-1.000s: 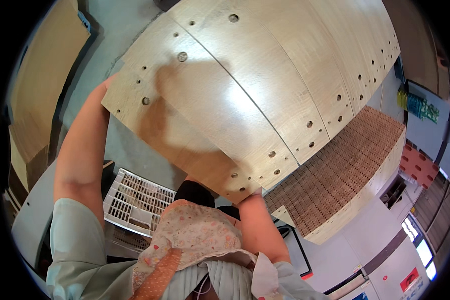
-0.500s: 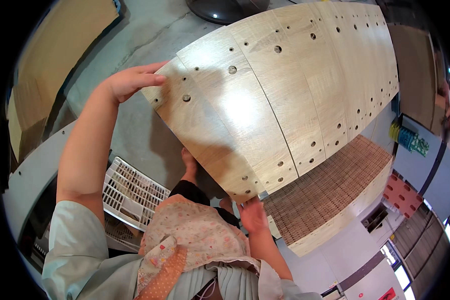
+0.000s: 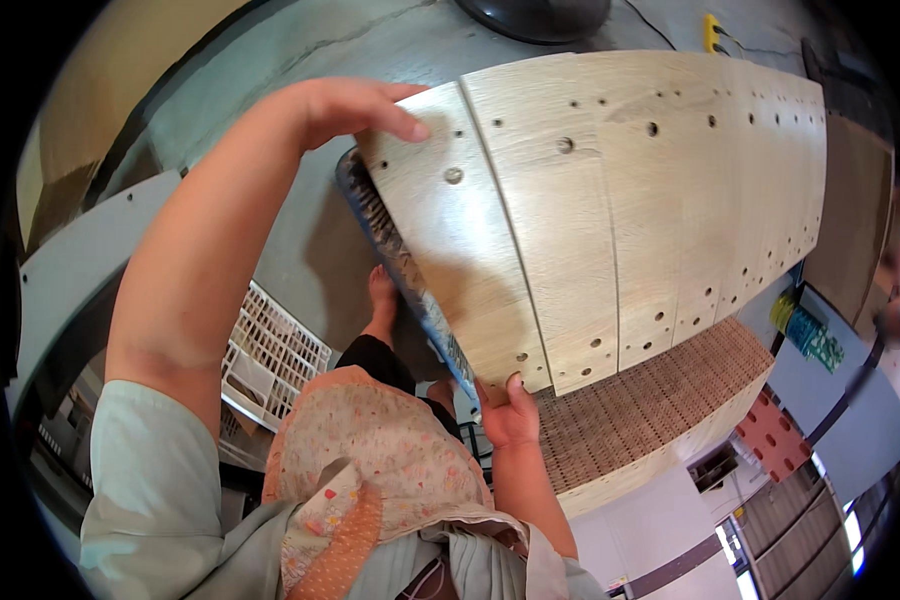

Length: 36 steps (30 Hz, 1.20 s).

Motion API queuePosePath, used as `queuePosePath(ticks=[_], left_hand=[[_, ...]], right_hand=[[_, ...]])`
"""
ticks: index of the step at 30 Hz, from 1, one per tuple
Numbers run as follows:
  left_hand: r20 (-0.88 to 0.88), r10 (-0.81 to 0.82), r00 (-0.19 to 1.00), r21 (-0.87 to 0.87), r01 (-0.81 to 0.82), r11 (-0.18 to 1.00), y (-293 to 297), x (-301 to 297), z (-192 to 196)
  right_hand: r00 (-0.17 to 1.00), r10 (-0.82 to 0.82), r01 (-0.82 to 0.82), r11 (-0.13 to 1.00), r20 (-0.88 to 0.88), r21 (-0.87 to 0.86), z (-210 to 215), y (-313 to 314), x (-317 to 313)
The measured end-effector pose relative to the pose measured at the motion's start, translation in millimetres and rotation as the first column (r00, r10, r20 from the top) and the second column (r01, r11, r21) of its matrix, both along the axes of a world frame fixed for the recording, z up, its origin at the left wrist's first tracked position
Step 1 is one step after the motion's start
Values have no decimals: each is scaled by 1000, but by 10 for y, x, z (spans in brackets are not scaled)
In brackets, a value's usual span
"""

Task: The person moves stacks of wooden planks, placing some onto a blue storage rack and arranging others on a work table next to a computer terminal.

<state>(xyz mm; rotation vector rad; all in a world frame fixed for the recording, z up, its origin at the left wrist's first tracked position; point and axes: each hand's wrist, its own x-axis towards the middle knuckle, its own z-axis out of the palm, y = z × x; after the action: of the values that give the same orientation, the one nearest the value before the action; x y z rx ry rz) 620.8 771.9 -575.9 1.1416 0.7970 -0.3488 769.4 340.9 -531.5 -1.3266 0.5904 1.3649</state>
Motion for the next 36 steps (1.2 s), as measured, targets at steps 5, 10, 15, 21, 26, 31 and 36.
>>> queuePosePath(ticks=[5,10,15,21,26,31,36], left_hand=[[22,678,735,-69,-675,735,-123,-117,-192],[-33,982,186,-72,-980,183,-702,-160,-959],[-208,972,-107,-201,-968,-150,-878,14,-981],[-258,966,-12,-300,-949,-92,-970,238,-1036],[-328,936,-127,-215,-955,-205,-909,95,-621],[157,954,254,-175,-944,280,-937,90,-944],[270,794,545,10,-826,563,-559,-278,-672]], right_hand=[[996,-84,84,996,-4,-9,-4,-152,48],[999,40,-42,993,22,108,-177,-459,138],[992,122,-126,986,37,109,-150,-525,184],[968,249,-251,956,32,154,-103,-509,205],[980,199,-195,976,-32,93,-17,-668,232],[970,242,-237,961,-18,145,2,-683,268],[979,185,-152,941,-85,302,-60,-526,270]])
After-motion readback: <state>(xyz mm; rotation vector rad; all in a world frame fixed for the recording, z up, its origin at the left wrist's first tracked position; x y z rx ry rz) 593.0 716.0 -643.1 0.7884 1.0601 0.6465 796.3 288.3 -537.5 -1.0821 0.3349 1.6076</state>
